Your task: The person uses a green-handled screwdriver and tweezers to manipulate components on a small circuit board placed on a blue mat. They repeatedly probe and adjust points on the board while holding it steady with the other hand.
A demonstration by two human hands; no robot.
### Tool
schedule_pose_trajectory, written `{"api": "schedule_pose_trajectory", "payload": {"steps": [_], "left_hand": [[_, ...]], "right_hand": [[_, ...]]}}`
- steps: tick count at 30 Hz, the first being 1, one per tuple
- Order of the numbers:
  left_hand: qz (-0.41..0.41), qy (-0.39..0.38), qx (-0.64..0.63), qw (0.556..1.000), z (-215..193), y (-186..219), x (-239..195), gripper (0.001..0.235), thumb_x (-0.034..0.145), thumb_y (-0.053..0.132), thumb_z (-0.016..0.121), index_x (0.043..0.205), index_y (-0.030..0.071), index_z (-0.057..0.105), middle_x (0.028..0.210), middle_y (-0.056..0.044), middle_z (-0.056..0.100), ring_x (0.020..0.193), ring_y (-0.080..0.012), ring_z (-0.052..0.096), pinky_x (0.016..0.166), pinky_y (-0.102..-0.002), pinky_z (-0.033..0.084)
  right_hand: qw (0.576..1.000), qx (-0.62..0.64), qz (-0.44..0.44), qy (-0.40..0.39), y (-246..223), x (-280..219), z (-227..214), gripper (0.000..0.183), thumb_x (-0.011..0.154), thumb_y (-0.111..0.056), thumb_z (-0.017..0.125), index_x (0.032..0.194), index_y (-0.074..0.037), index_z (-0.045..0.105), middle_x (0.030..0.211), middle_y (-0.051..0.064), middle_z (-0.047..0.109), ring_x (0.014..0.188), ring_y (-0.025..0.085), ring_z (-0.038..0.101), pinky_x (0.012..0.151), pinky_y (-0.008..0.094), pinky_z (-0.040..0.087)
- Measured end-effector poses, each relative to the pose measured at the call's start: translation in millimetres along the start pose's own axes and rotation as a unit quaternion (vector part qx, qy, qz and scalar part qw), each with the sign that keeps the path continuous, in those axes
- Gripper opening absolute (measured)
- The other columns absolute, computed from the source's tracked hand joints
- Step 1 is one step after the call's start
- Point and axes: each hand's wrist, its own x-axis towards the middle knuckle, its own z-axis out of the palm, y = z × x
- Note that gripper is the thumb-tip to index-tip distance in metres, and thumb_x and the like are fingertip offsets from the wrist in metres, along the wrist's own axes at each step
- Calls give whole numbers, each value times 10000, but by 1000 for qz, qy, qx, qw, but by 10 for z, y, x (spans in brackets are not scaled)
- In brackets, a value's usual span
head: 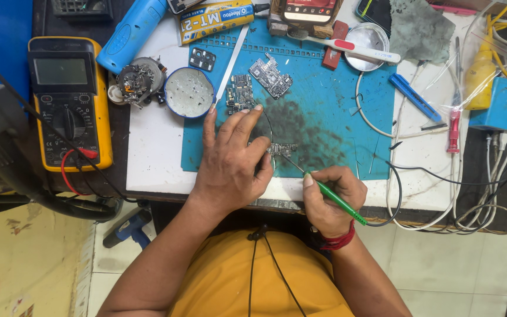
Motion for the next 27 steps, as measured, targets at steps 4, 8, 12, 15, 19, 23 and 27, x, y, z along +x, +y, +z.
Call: {"api": "schedule_pose_trajectory", "payload": {"steps": [4, 8, 12, 15, 19, 23, 27], "left_hand": [[1, -1, 2, 1000, -5, 0, -3, 176, 895, 235, 699, 997, 92, 707, 1455, -193, 564, 1388, -307, 483, 1266, -592, 124], [2, 2, 1, 1000, -9, 5, 0, 187, 890, 235, 701, 1010, 91, 710, 1455, -193, 563, 1386, -311, 485, 1265, -593, 128], [2, 4, -2, 1000, -12, 9, 2, 193, 887, 235, 702, 1015, 90, 711, 1452, -192, 563, 1383, -312, 486, 1260, -595, 132], [1, 6, -3, 1000, -13, 12, 4, 190, 888, 233, 702, 1013, 90, 710, 1452, -191, 563, 1381, -312, 488, 1261, -596, 134], [1, 6, -1, 1000, -14, 14, 0, 180, 890, 230, 702, 1005, 92, 708, 1450, -193, 565, 1376, -312, 496, 1261, -595, 139], [1, 7, 0, 1000, -11, 13, 0, 179, 890, 231, 703, 1002, 91, 707, 1446, -196, 567, 1372, -317, 499, 1259, -598, 144], [0, 6, -2, 1000, -9, 11, 3, 181, 889, 231, 702, 1004, 91, 707, 1444, -197, 565, 1373, -315, 497, 1259, -602, 144]], "right_hand": [[1000, 8, 0, -1, 4, 5, -3, 109, 885, -12, 719, 911, -11, 613, 721, 38, 643, 606, 89, 585, 600, 235, 465], [1000, 5, -3, -2, -4, 6, -5, 109, 887, -11, 718, 910, -12, 611, 722, 35, 647, 610, 88, 595, 603, 237, 470], [1000, 4, -8, -2, -8, 10, -8, 110, 888, -11, 717, 911, -13, 610, 723, 36, 646, 614, 89, 598, 606, 239, 472], [1000, 8, -2, -1, -8, 8, -8, 107, 887, -9, 716, 913, -11, 612, 718, 36, 646, 609, 90, 594, 602, 239, 470], [1000, 6, -6, -2, -3, 4, -11, 108, 886, -9, 716, 909, -14, 611, 722, 38, 644, 615, 94, 596, 607, 240, 470], [1000, 5, -4, 0, 0, -3, -11, 105, 885, -13, 717, 908, -13, 614, 719, 38, 649, 611, 92, 597, 604, 238, 470], [1000, 6, -3, 2, 9, -9, -9, 105, 889, -16, 716, 914, -11, 614, 732, 40, 653, 622, 92, 605, 613, 236, 479]]}}
